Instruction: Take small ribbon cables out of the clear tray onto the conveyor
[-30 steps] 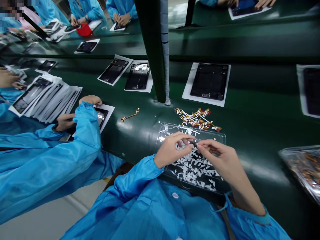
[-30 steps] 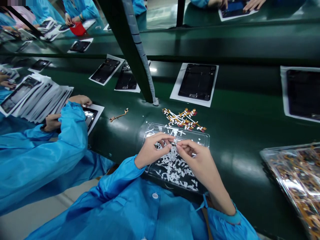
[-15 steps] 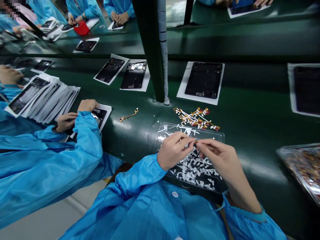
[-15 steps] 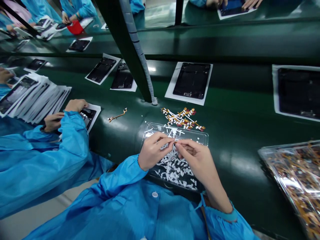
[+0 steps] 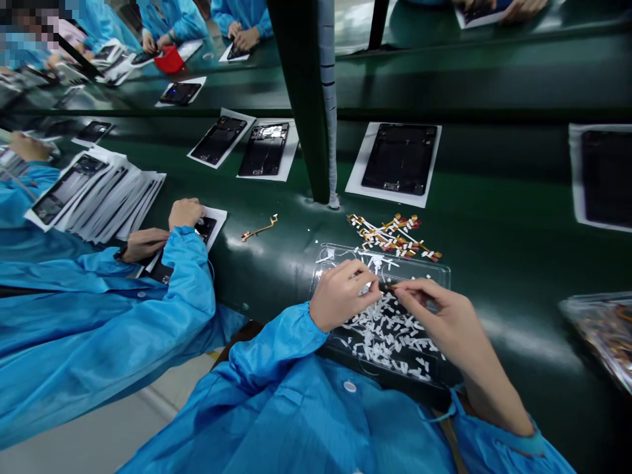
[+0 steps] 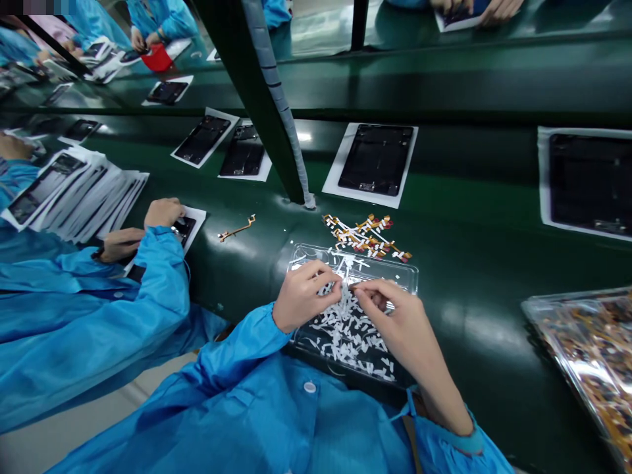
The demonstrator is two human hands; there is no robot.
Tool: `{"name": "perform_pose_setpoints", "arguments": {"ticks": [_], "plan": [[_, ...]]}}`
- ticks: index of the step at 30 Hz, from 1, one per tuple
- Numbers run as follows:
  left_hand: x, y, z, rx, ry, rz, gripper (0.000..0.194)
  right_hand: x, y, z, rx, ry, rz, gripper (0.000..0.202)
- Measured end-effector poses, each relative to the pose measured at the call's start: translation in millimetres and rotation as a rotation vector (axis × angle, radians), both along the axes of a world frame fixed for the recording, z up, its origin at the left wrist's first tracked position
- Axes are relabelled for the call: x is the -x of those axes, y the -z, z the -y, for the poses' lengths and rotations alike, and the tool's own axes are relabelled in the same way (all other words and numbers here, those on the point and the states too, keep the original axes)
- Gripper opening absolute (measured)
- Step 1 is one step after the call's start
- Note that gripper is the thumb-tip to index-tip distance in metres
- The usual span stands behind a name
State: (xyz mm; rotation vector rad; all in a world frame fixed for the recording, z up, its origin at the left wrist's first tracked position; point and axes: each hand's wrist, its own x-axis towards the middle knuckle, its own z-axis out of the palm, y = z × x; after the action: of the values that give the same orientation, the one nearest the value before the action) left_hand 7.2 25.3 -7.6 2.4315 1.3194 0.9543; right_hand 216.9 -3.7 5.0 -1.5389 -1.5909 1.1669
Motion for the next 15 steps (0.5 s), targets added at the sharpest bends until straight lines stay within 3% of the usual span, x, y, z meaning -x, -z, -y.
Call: {"name": "perform_pose_setpoints", "arguments": {"ticks": [4,6,8,10,15], "plan": [[6.2,4.0,-3.2,0.306,-0.004,0.214,0.018,-8.5,2.8,0.1,-0.009,-0.015,0.060,0.031],[4.2,-0.2,-3.5,0.455,0.061,0.373,0.028,-7.7,1.7,-0.8,0.014,-0.026,0.058,0.032],[0.3,-6.4,-3.7,0.534,0.123,0.447,0.023,-5.1,-0.5,-1.7,0.030,-0.036,0.049,0.033],[-2.0,-11.8,-4.7,0.548,0.132,0.463,0.012,-2.9,-2.7,-2.3,0.040,-0.044,0.028,0.033],[7.5,-16.6,-12.7,0.445,0.013,0.488,0.011,-4.7,-3.4,-1.6,0.062,-0.056,0.016,0.034]]}}
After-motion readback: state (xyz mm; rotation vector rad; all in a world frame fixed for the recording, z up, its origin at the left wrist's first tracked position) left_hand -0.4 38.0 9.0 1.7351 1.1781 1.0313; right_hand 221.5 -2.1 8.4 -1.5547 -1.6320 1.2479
